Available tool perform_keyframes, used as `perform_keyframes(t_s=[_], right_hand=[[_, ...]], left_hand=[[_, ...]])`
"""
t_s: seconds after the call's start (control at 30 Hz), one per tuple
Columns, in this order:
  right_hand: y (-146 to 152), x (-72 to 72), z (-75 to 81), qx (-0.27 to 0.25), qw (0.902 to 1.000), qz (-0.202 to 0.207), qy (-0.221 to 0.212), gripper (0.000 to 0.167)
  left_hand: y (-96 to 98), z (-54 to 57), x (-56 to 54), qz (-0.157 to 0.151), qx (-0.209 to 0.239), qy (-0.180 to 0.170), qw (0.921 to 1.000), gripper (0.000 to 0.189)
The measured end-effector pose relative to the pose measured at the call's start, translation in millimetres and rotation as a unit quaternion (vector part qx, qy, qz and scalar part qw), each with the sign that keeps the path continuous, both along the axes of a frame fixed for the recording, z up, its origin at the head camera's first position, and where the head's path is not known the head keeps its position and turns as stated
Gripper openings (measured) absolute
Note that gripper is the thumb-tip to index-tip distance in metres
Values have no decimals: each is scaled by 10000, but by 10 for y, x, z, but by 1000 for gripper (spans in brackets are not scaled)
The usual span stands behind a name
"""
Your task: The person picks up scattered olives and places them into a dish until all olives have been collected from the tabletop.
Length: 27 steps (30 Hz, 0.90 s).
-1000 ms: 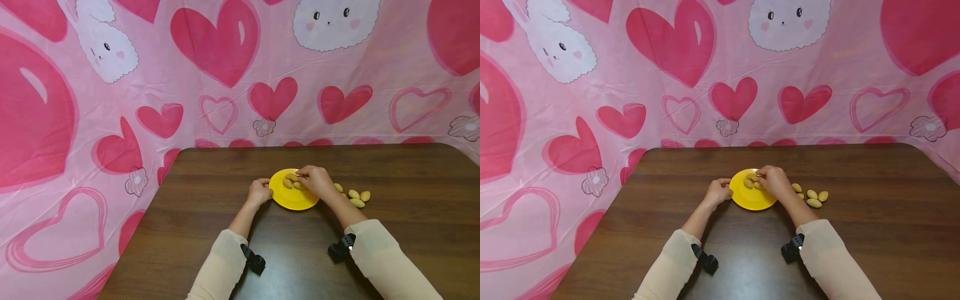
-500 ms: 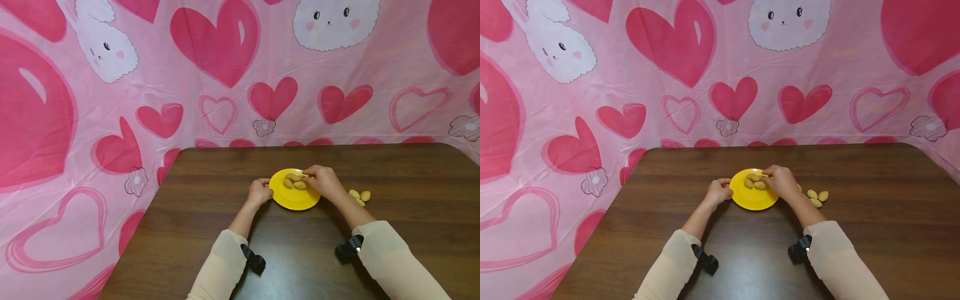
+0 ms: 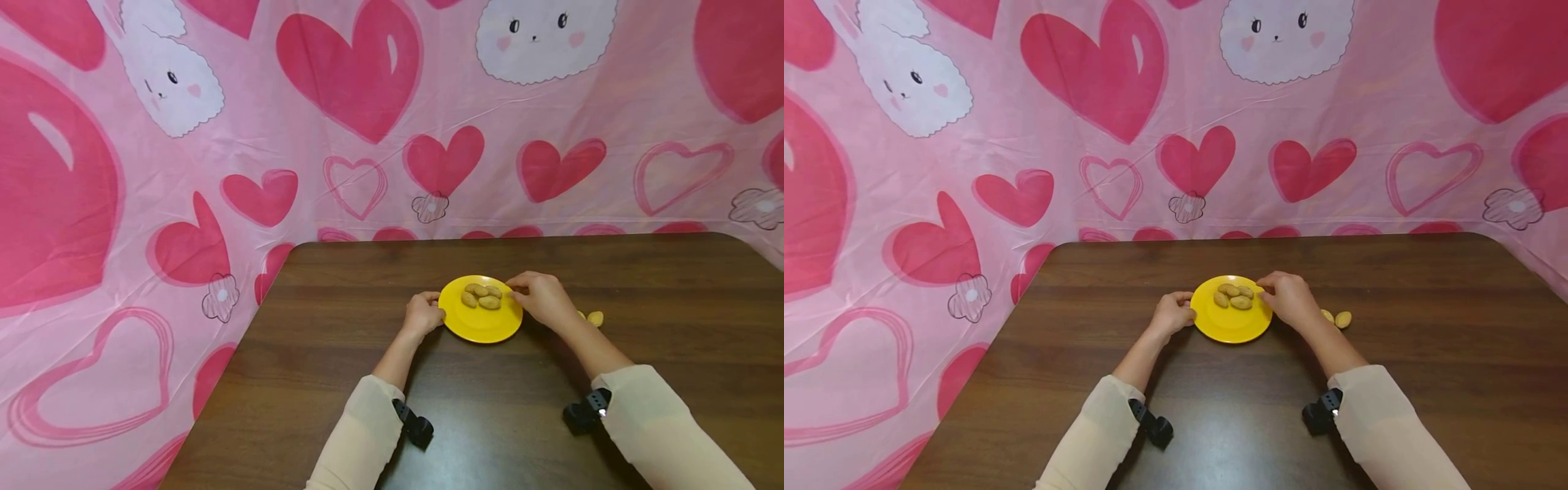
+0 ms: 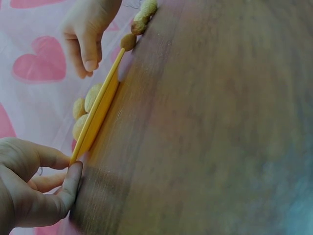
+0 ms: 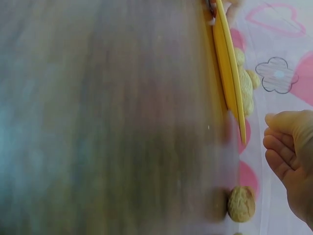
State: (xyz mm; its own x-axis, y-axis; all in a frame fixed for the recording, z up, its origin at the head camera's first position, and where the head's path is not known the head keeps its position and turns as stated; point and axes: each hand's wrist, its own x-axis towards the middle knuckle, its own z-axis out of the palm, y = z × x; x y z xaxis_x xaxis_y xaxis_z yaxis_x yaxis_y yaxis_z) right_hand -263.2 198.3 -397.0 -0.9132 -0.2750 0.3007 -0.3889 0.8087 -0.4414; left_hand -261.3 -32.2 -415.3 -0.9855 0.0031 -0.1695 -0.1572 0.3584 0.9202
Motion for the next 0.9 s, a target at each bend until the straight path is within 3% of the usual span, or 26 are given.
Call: perform_keyframes(t_s=[0.9], right_hand=[[444,139,13,-54,9985,-372,-409,30]], left_hand=[[-10,-5,-4,10,47,-12,10000,46]])
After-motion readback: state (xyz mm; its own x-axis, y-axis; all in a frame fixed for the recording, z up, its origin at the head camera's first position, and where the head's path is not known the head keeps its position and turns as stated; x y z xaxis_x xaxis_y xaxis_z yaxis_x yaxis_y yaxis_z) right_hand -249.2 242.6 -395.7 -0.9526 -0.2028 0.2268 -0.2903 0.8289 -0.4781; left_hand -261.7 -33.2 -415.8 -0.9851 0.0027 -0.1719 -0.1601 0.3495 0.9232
